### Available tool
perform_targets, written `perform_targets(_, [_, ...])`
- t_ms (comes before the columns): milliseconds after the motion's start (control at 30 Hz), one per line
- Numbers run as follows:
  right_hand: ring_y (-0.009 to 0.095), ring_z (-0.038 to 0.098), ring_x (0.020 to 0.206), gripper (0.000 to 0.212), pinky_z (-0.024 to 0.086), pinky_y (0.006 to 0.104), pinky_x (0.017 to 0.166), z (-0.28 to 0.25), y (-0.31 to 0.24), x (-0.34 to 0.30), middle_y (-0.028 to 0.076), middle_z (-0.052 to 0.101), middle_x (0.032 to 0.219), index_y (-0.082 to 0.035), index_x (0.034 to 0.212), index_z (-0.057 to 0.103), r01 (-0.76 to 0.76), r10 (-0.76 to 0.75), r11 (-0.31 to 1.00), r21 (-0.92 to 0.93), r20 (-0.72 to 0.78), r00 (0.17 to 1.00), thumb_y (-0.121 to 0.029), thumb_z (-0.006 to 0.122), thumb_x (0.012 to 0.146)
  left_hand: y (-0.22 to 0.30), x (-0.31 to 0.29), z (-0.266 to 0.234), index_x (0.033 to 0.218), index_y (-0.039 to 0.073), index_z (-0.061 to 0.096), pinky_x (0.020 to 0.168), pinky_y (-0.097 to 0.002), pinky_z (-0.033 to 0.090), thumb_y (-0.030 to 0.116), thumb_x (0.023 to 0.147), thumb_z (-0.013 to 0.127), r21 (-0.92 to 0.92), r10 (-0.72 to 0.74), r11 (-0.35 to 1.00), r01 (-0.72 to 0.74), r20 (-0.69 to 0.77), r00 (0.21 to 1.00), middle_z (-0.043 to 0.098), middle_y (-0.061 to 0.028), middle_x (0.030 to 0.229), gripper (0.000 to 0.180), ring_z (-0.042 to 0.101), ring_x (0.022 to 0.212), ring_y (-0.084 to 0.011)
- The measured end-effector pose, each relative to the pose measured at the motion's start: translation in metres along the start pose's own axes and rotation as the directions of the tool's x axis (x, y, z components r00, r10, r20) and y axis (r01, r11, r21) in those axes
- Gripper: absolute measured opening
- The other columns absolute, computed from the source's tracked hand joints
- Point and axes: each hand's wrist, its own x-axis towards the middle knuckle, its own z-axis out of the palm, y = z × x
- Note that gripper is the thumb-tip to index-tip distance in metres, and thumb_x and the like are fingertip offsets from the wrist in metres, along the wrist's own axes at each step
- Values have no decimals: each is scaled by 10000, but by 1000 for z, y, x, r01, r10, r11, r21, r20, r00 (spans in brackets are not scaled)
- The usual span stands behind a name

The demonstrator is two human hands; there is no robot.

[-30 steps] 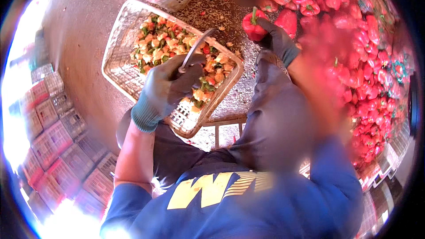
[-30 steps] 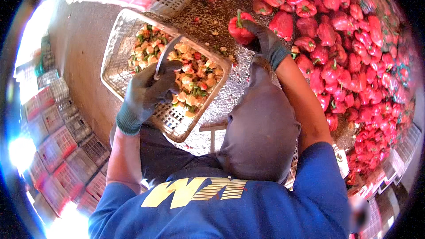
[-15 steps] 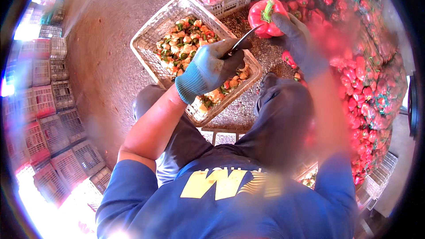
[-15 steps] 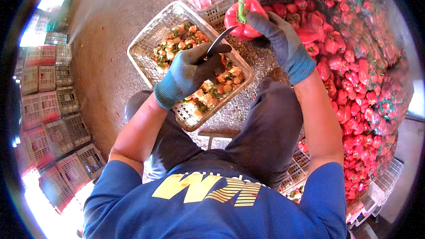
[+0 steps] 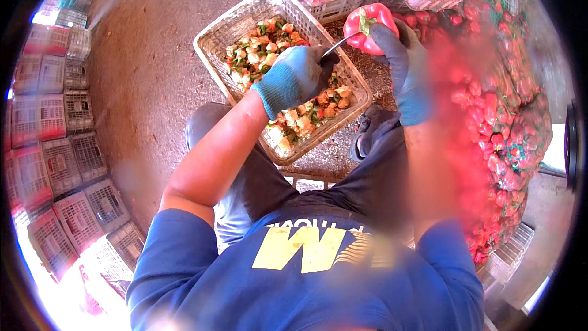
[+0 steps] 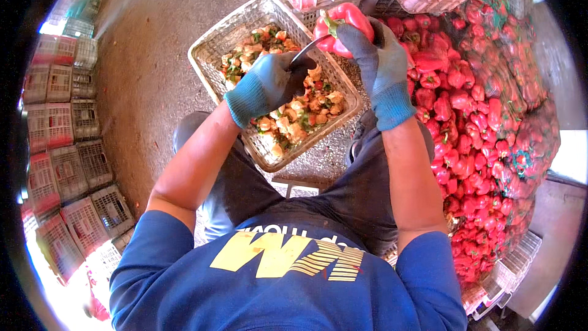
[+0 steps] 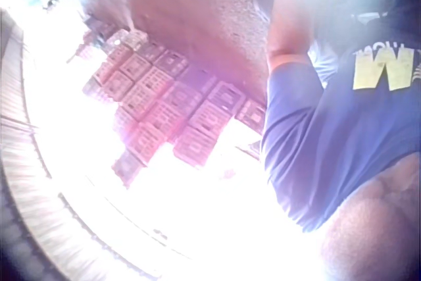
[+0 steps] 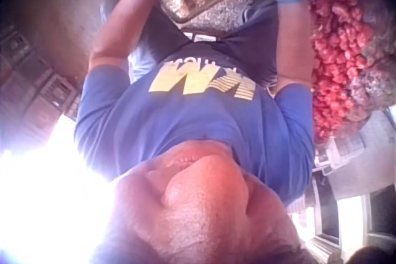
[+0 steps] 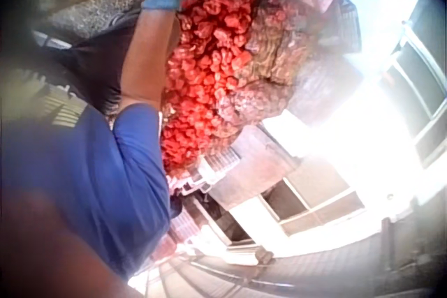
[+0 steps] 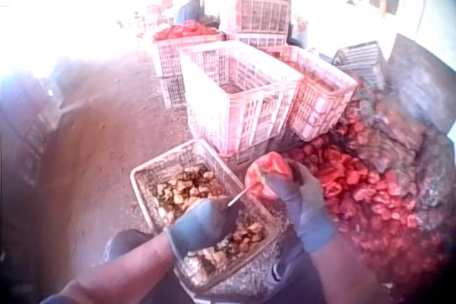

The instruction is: The person processes red bell peppers by cutting them in half, removing the cores and seeds, and placing the cleaned pieces into a basket.

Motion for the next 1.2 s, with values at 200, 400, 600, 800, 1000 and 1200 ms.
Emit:
perform_targets(200, [126, 666, 973, 666, 549, 283, 848, -12, 26, 11, 52, 718, 1095, 23, 1246, 672, 159, -189, 953, -258, -95, 977, -475, 848, 841, -15, 18, 18, 1170, 34, 720, 620, -326, 568, 264, 1048, 589, 26, -40, 999, 39, 28, 999, 733, -70, 758, 292, 697, 678, -122])
perform_targets(400, [105, 684, 899, 581, 553, 250, 731, -1, -2, 1, 56, 732, 1033, -20, 1230, 695, 7, 1, 990, 144, -57, 998, -463, 815, 875, -10, 23, 36, 1238, 56, 702, 611, -336, 567, 220, 1037, 576, -14, -106, 994, 106, -21, 994, 736, -67, 753, 288, 692, 665, -122])
perform_targets(600, [279, 720, 692, 647, 535, 308, 496, -37, 10, 12, 122, 735, 1018, -127, 1290, 617, -349, 348, 873, 341, 66, 935, -677, 499, 969, 1, 23, 47, 1269, 78, 699, 642, -313, 562, 226, 1052, 572, -19, 62, 998, -65, -122, 991, 718, -52, 776, 291, 678, 679, -116])
perform_targets(800, [269, 698, 648, 539, 567, 372, 528, -44, 13, 16, 90, 737, 926, -176, 1185, 674, -424, 466, 651, 630, 109, 878, -633, 483, 973, 15, 27, 52, 1216, 77, 704, 639, -353, 546, 225, 1035, 599, -116, 92, 988, -106, -121, 988, 698, -94, 777, 256, 677, 691, -187])
perform_targets(1000, [306, 681, 646, 602, 511, 368, 484, -33, -2, 13, 130, 736, 876, -106, 1106, 681, -550, 530, 547, 631, 248, 811, -632, 426, 961, 16, 22, 49, 1247, 92, 703, 637, -344, 547, 219, 1028, 604, -169, 141, 972, -165, -144, 979, 685, -78, 768, 272, 677, 687, -166])
perform_targets(1200, [311, 664, 631, 673, 471, 346, 458, -34, 13, 18, 175, 736, 905, -72, 1116, 670, -573, 416, 565, 593, 395, 819, -658, 388, 943, 28, 14, 35, 1241, 95, 694, 645, -374, 554, 197, 1005, 616, -267, 126, 949, -169, -170, 977, 689, -113, 770, 269, 694, 686, -225])
